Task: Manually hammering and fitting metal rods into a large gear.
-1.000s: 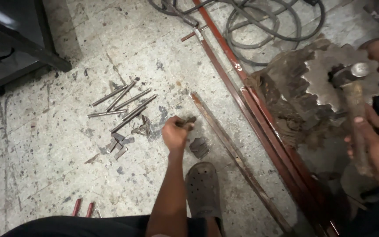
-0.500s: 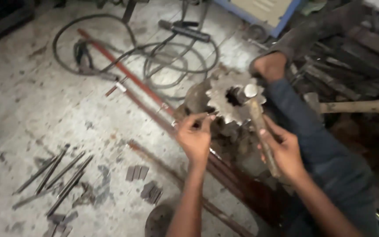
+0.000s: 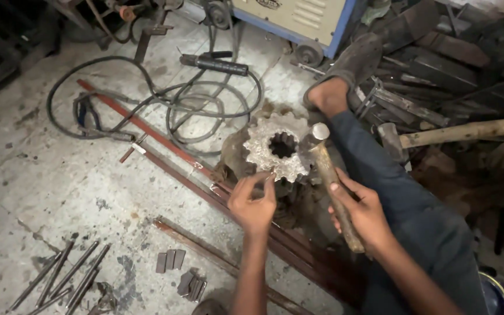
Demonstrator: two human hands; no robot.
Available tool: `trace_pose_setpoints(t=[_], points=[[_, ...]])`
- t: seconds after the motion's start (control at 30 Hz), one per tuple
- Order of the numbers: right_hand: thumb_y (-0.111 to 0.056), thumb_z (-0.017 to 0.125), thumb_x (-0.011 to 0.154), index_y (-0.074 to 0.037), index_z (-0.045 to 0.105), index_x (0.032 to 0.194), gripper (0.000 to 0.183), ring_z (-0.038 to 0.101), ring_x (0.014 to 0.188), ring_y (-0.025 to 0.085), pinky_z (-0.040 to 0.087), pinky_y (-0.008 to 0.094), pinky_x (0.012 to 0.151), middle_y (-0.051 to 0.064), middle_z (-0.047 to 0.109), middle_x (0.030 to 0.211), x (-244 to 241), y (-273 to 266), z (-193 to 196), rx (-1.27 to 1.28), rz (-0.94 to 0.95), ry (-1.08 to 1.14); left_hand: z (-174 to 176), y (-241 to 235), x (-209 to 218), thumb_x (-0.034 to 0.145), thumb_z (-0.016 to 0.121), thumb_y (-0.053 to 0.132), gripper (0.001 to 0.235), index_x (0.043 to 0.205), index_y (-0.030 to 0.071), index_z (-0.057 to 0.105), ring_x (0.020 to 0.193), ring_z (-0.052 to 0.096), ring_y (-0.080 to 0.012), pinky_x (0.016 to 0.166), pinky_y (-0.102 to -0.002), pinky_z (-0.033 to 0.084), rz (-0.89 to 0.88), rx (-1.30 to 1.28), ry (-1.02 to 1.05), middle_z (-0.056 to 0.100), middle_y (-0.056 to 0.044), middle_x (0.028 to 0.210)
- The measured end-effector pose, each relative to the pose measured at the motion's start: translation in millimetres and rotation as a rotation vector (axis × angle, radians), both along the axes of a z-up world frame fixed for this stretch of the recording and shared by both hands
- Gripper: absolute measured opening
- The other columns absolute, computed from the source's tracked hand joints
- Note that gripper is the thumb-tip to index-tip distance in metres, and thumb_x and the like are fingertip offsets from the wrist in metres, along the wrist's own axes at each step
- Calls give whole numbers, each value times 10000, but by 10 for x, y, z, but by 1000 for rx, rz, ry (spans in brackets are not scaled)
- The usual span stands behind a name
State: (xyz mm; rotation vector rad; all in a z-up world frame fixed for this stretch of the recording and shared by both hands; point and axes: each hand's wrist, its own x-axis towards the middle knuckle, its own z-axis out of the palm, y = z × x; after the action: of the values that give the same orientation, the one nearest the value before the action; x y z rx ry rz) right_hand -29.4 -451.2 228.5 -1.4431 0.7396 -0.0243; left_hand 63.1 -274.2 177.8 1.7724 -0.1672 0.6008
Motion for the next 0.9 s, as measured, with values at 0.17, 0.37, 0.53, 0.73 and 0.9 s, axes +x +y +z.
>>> trace_pose_setpoints(t=[0.17,0.37,0.53,0.73,0.9], points=[[-293,649,931,-170,528,1517,611,544,465,149,474,305,423,87,613,686,-8,13,29,-23,34,4,-50,-5,-25,792,819,12,118,888,55,764,746,734,-195,679,-298,561,-53,-22,-79,763,-77,856],[-299,648,927,-178,529,1515,612,558,495,130,472,297,419,68,606,702,2,40,0,-18,25,-8,-2,38,-18,797,819,-7,130,897,51,761,768,740,-205,717,-306,568,-81,-23,-88,768,-79,876],[-304,649,927,-173,555,1502,597,549,499,127,463,291,411,59,603,716,-14,7,18,-25,17,-30,-88,89,93,782,765,-43,195,931,80,794,985,731,-228,879,-368,544,-215,71,-37,799,-63,1010],[-295,653,932,-166,560,1500,590,563,515,135,459,297,404,58,588,716,-111,-27,-2,-44,40,-45,-178,42,183,804,761,56,430,1219,155,707,1340,552,-302,1141,-478,404,-182,62,172,672,-97,1358],[-277,631,930,-174,544,1508,593,539,452,172,448,313,394,96,599,675,-245,-63,240,-81,58,-5,-258,-156,294,663,897,170,923,1470,181,449,1390,407,-393,1161,-505,326,-83,-130,535,404,-201,1498]])
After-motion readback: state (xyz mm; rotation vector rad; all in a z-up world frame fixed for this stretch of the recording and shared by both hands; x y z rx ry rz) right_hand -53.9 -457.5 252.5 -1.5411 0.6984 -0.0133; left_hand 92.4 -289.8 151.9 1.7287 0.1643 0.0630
